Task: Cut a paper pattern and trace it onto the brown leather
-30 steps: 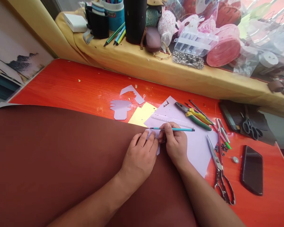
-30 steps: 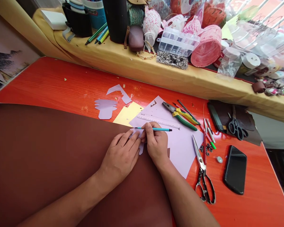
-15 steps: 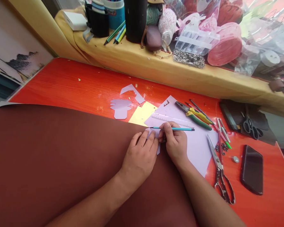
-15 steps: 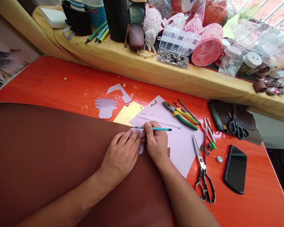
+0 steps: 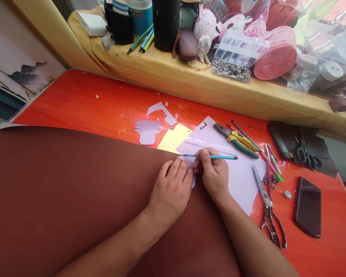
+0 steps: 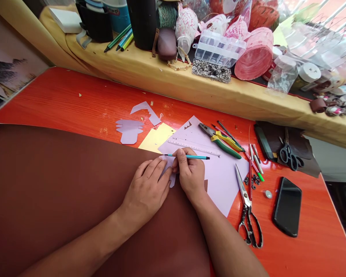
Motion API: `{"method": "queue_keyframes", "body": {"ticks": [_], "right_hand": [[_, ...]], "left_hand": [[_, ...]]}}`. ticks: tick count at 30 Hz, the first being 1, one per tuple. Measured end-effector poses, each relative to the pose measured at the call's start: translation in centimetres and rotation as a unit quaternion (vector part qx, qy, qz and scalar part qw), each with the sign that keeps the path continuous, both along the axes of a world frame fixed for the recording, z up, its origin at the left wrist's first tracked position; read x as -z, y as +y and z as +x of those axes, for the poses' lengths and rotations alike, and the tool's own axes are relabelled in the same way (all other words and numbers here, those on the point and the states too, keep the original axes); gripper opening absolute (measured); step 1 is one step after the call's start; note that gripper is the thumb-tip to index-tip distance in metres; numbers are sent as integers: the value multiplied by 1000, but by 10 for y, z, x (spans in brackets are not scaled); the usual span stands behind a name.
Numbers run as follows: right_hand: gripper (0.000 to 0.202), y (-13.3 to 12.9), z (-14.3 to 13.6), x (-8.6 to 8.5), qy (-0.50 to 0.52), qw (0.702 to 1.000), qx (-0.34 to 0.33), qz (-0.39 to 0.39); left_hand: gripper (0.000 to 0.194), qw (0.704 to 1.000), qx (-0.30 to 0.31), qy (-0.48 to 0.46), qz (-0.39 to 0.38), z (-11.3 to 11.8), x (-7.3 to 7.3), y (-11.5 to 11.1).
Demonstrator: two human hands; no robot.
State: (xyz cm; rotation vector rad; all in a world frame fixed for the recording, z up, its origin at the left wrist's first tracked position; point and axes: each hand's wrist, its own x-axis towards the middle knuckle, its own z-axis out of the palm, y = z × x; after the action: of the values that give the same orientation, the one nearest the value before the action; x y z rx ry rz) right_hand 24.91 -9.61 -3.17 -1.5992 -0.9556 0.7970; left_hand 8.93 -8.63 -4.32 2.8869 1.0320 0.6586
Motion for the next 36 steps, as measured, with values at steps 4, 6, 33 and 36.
{"method": "queue_keyframes", "body": {"ticks": [4, 6, 33, 36], "right_hand": [[44, 0, 0, 0, 4, 1000, 0, -1], [45, 0, 0, 0, 1, 1000, 1, -1], [43, 0, 0, 0, 4, 1000, -2, 10], [43, 0, 0, 0, 6, 1000, -4, 13]], "left_hand": [[29, 1000, -3, 8, 1, 0, -2, -1], [30, 1000, -1, 10, 1, 0, -3, -1], [31, 1000, 1, 24, 3, -2, -4, -1], [31, 999, 1, 33, -1, -2, -4, -2]]}}
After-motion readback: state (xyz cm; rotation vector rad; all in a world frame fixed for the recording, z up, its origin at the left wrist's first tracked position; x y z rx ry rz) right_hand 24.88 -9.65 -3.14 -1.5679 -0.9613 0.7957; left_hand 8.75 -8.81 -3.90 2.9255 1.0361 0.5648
